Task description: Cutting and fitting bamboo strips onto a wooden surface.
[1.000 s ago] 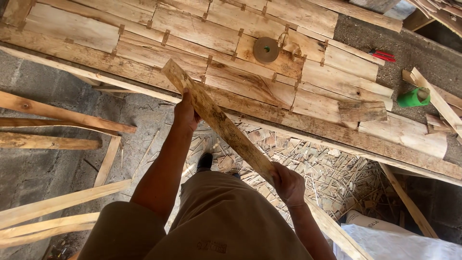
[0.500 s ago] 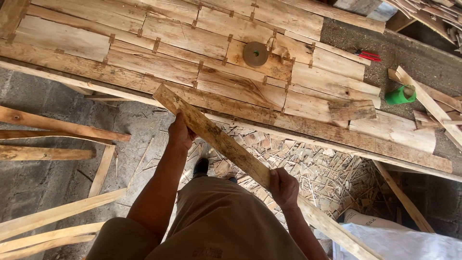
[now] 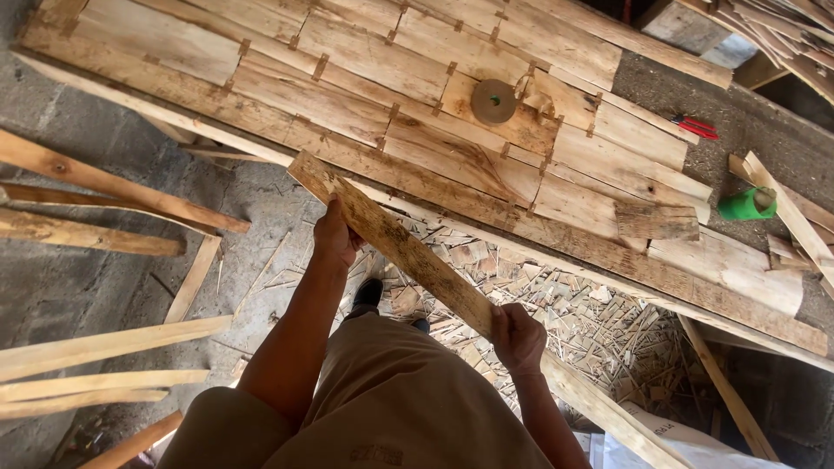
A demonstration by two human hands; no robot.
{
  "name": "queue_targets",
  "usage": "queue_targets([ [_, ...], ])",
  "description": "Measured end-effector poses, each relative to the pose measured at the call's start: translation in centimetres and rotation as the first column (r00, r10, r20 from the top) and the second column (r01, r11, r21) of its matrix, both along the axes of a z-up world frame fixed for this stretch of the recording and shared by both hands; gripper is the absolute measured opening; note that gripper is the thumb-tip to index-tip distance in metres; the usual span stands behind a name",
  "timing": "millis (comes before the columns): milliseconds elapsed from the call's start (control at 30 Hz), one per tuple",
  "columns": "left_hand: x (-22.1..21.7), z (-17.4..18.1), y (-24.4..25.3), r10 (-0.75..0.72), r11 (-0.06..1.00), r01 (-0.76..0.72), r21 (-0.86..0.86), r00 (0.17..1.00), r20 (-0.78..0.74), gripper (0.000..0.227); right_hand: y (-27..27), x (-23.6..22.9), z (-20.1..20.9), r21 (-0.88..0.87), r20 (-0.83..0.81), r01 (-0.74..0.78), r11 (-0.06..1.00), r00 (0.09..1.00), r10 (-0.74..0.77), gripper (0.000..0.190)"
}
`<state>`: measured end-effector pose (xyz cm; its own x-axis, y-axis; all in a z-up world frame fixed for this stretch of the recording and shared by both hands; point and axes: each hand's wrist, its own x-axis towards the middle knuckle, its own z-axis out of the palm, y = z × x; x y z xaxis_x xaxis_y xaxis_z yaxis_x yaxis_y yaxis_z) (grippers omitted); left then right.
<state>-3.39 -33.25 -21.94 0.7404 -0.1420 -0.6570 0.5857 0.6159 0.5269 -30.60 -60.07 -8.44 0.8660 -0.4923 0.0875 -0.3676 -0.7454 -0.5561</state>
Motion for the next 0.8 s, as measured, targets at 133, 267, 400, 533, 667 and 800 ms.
queue_targets([
  [133,-0.5,2.0,0.4,-0.013,0.999,0.014,-0.030,1.000,0.006,0.058,-0.3,0.2,-0.4,-0.046,0.035,-0.041,0.998,0.998,0.043,0.027],
  [267,-0.7,2.7,0.8,0.049,0.998,-0.049,-0.028,0.999,-0.012,0.054,-0.6,0.8,-0.8,-0.051,0.055,-0.070,0.996,0.996,0.073,0.026],
  [400,-1.0,2.7,1.0,0.049,0.999,-0.049,0.022,0.999,0.012,0.059,-1.0,1.7,-0.7,-0.054,-0.024,-0.080,0.995,0.997,0.079,0.024],
  [533,-1.8,1.5,0.9,0.029,0.992,-0.042,0.120,0.993,0.113,0.066,-0.5,3.2,1.0,-0.156,-0.103,-0.265,0.952,0.963,0.251,0.029],
  [667,-3.1,5.1,0.2,0.024,0.978,-0.022,0.207,1.000,-0.008,0.062,3.0,5.3,4.8,-0.387,-0.017,-0.504,0.772,0.841,0.540,0.071],
  [800,-3.8,6.8,1.0,0.012,0.943,-0.016,0.332,1.000,0.015,0.058,3.1,5.6,3.4,-0.344,-0.173,-0.580,0.738,0.812,0.557,0.066],
])
